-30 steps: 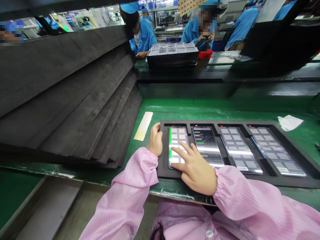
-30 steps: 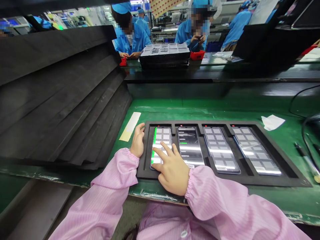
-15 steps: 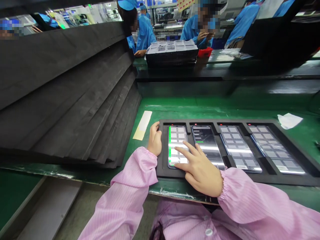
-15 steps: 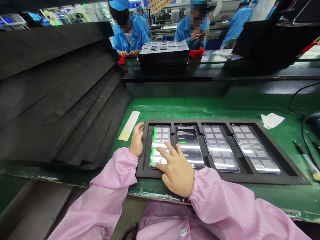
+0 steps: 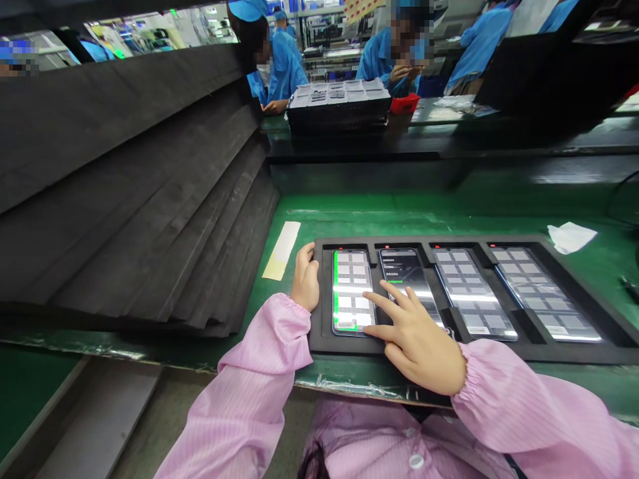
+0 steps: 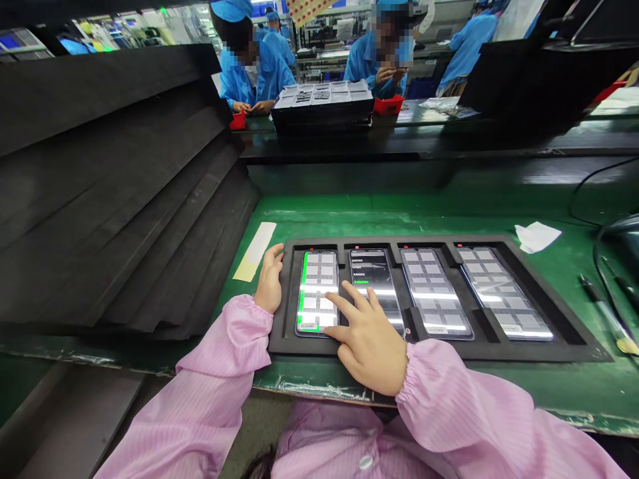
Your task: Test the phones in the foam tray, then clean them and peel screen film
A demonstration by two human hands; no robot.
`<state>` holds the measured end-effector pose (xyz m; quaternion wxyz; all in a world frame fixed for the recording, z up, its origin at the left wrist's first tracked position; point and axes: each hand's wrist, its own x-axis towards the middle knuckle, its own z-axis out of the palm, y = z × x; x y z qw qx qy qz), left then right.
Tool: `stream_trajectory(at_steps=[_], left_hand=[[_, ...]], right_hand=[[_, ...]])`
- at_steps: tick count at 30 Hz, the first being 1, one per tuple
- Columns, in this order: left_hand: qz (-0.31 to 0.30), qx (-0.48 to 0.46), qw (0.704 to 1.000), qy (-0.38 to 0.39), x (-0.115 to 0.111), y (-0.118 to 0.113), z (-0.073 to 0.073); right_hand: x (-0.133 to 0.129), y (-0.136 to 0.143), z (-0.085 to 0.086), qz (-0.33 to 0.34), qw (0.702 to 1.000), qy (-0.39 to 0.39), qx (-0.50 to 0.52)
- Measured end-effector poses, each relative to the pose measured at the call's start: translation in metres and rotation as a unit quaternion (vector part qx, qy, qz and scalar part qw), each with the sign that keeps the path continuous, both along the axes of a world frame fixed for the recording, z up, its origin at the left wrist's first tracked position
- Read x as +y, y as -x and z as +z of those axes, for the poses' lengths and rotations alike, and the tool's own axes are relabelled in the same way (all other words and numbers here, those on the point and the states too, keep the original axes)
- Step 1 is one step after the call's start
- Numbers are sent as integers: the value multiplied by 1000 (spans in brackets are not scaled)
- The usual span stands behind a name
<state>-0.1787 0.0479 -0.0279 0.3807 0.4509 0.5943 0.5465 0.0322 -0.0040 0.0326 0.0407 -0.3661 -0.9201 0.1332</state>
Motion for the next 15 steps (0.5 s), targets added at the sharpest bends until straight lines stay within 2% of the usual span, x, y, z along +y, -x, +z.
stream_trajectory(at_steps=[8, 15], left_hand=[[5, -11, 1000, 9, 0, 0, 1], [2, -14, 1000, 11, 0, 0, 1]], right_hand=[[1, -13, -2, -11, 1000, -12, 6], [2, -11, -2, -19, 1000, -20, 6]])
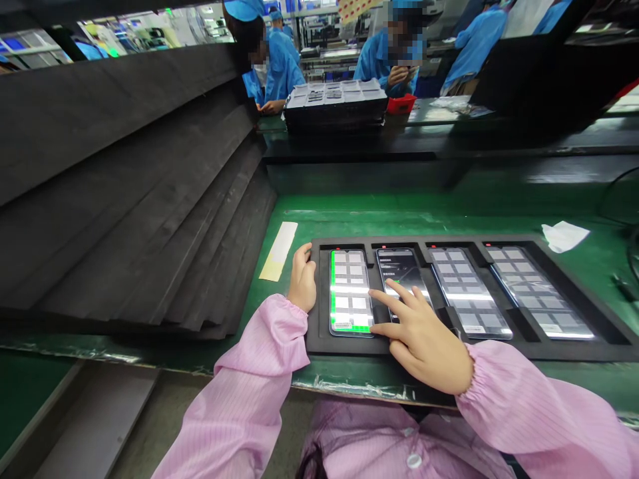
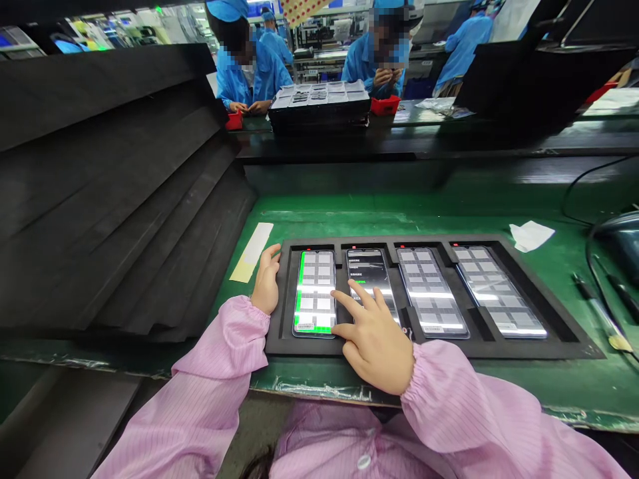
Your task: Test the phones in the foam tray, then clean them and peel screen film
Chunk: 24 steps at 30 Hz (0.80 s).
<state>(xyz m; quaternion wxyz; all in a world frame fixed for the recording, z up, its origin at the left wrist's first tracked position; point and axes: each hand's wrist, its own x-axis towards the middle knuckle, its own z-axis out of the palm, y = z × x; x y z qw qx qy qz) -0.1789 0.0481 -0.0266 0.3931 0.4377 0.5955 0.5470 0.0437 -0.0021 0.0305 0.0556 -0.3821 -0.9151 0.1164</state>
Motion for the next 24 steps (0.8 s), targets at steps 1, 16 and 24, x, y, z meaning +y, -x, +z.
stream_trajectory(at_steps=[1, 16, 24], left_hand=[[0, 0, 1000, 1, 0, 0, 0], [-1, -5, 1000, -12, 0, 0, -3], [4, -5, 1000, -16, 0, 1, -4]], right_hand=[[1, 1, 0, -5, 1000, -2, -1], [35, 21, 6, -75, 993, 35, -82], [66, 31, 11, -141, 982, 85, -97]])
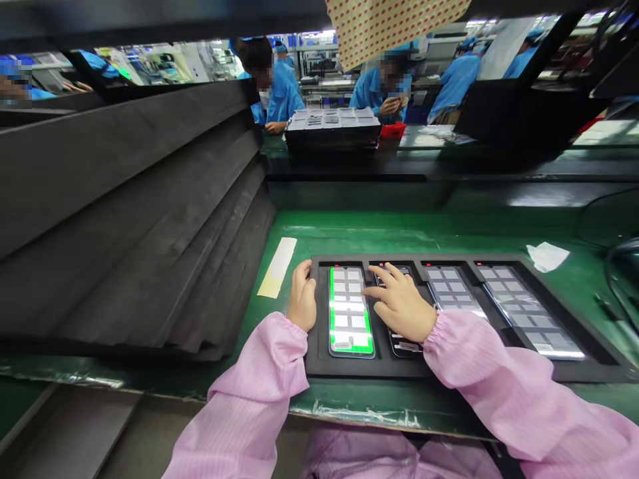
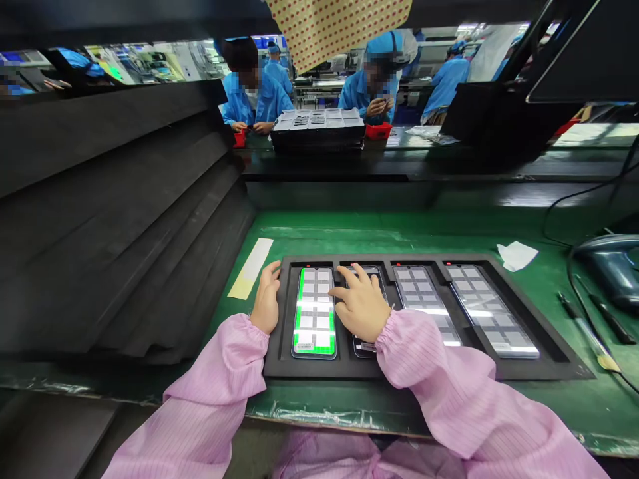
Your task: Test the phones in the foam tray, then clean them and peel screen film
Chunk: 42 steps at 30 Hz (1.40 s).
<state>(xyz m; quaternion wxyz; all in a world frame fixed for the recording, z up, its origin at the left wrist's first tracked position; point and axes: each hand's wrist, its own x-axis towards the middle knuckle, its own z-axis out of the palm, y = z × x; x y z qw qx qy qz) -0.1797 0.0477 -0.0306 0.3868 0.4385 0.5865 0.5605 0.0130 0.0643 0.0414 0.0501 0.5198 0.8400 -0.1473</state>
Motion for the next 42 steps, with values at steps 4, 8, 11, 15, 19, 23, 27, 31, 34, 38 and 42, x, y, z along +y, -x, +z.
stream_trajectory(at_steps=[4, 8, 11, 15, 19, 23, 27, 31, 34, 38, 42], left_hand=[[-2, -1, 1000, -2, 0, 0, -1], [2, -3, 1000, -2, 0, 0, -1], [4, -4, 1000, 3, 0, 0, 0], [4, -12, 1000, 3, 0, 1, -1], [6, -11, 1000, -3, 0, 1, -4], [7, -9, 1000, -10, 0, 1, -4], [11, 4, 1000, -18, 0, 0, -4], [9, 9, 1000, -17, 0, 0, -4], [11, 7, 1000, -19, 0, 0, -4], [12, 1, 1000, -18, 0, -1, -4], [7, 3, 1000, -17, 0, -1, -4]], right_hand=[[15, 4, -3, -28, 1000, -4, 4], [27, 8, -7, -43, 999, -19, 19], [34, 10, -10, -48, 998, -34, 26], [42, 11, -13, -48, 997, -46, 40], [45, 13, -13, -47, 996, -52, 53], [45, 18, -11, -40, 997, -44, 54], [46, 26, -10, -24, 998, -29, 57], [47, 33, -11, -14, 998, -15, 60], [46, 38, -9, -8, 998, -8, 59], [45, 43, -7, 0, 999, -7, 52], [45, 48, -9, 5, 999, -12, 53]])
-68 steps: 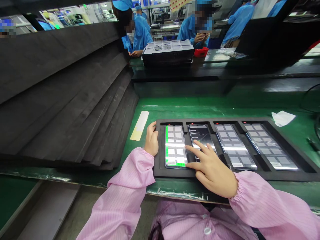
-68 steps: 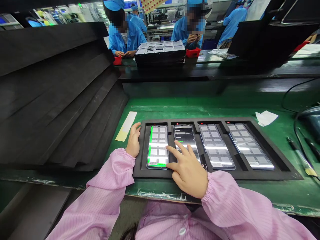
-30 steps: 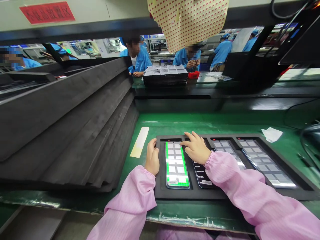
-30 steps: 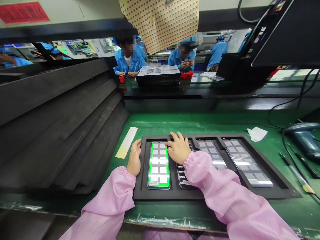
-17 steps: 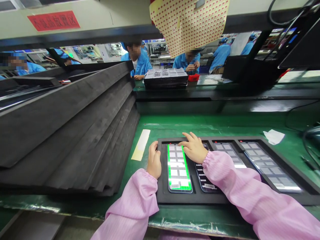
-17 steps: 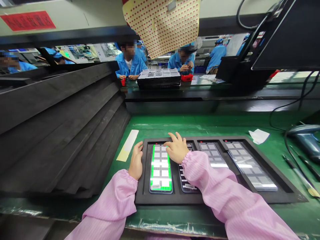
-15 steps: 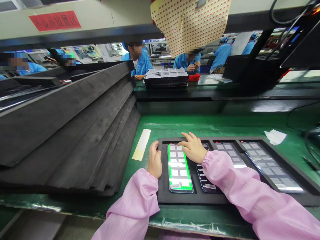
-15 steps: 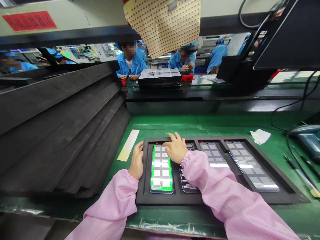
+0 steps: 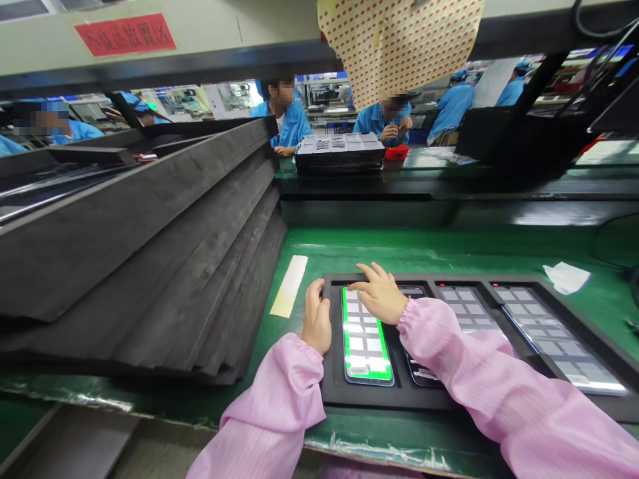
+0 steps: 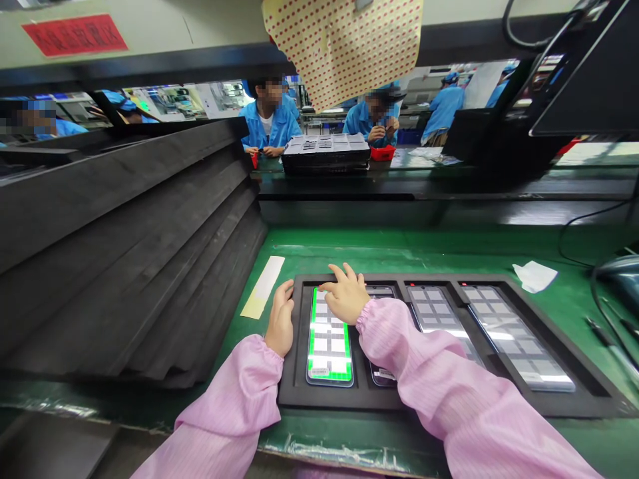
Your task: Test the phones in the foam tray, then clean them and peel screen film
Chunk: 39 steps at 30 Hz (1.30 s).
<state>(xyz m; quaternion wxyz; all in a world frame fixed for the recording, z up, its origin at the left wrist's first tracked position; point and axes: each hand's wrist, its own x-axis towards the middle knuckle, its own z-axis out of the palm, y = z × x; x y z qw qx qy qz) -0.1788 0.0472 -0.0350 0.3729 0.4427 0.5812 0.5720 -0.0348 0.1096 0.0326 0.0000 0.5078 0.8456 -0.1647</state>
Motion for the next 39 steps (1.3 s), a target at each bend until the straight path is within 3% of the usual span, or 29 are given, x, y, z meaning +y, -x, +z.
stream_trajectory(at_steps=[8, 14, 19, 23, 27, 39], left_hand=[[5, -1, 1000, -8, 0, 0, -2], [2, 2, 1000, 0, 0, -1, 1], [5, 14, 1000, 4, -3, -4, 2], [-2, 26, 1000, -12, -9, -10, 2], [9, 41, 999, -10, -14, -16, 4], [1, 56, 998, -1, -18, -20, 9]], right_hand=[[0, 9, -4, 10, 1000, -3, 10], [-2, -10, 10, 7, 997, -63, 53], [-40, -33, 18, 28, 993, -99, 62], [-92, -44, 4, 78, 985, -111, 108], [-130, -47, -15, 68, 979, -114, 156], [-136, -39, -18, 99, 984, -98, 109]])
